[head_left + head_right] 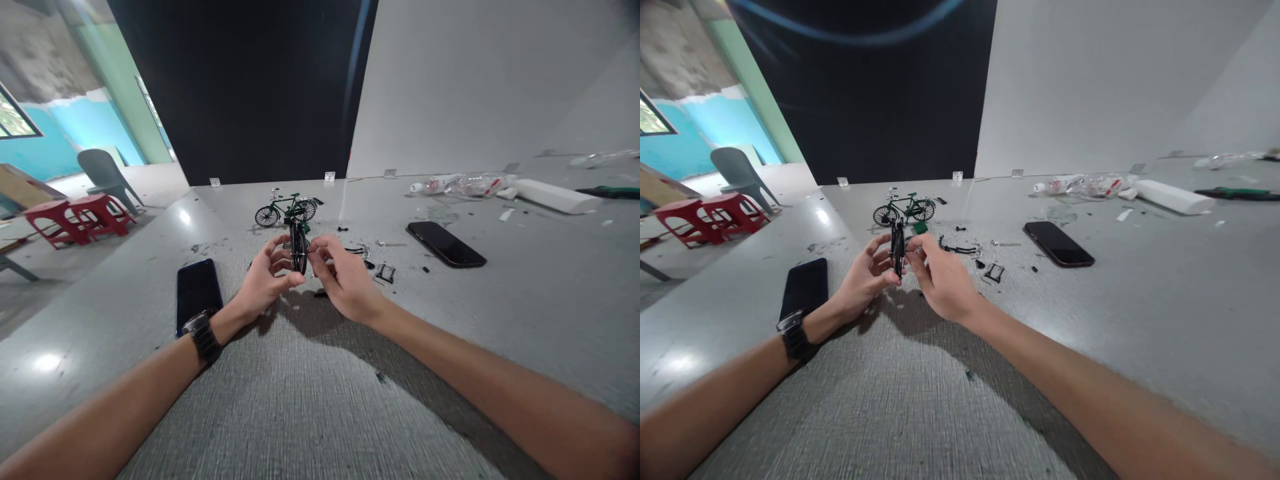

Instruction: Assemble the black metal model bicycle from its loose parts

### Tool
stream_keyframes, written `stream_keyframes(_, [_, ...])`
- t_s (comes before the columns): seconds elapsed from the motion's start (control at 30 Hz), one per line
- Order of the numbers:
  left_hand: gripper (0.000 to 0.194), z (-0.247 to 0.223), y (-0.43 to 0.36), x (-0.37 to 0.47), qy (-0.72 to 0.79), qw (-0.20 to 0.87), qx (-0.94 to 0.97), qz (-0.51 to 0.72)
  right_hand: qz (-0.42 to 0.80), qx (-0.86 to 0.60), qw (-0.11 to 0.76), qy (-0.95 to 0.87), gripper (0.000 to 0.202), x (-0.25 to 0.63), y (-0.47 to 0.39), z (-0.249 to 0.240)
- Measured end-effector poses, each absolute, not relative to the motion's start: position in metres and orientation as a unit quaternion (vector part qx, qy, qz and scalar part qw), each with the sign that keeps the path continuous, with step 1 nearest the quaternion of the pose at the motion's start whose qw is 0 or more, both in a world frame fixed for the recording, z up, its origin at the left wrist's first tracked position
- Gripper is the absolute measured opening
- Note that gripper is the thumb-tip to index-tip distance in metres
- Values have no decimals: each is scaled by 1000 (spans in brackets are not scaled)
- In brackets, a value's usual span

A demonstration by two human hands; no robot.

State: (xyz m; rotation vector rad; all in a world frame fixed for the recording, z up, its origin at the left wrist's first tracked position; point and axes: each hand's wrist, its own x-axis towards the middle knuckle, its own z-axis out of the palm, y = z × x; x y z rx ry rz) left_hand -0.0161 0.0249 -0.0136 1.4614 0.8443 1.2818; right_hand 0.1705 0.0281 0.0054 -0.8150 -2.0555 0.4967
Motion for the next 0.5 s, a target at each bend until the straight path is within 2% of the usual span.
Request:
stream_keyframes(0.2, [73,-9,21,-15,363,448,614,539,241,-319,433,-808,18,170,30,2])
stream_keyframes(0.5, [75,-4,17,-12,398,404,624,538,318,-323,417,-788,23,169,29,0])
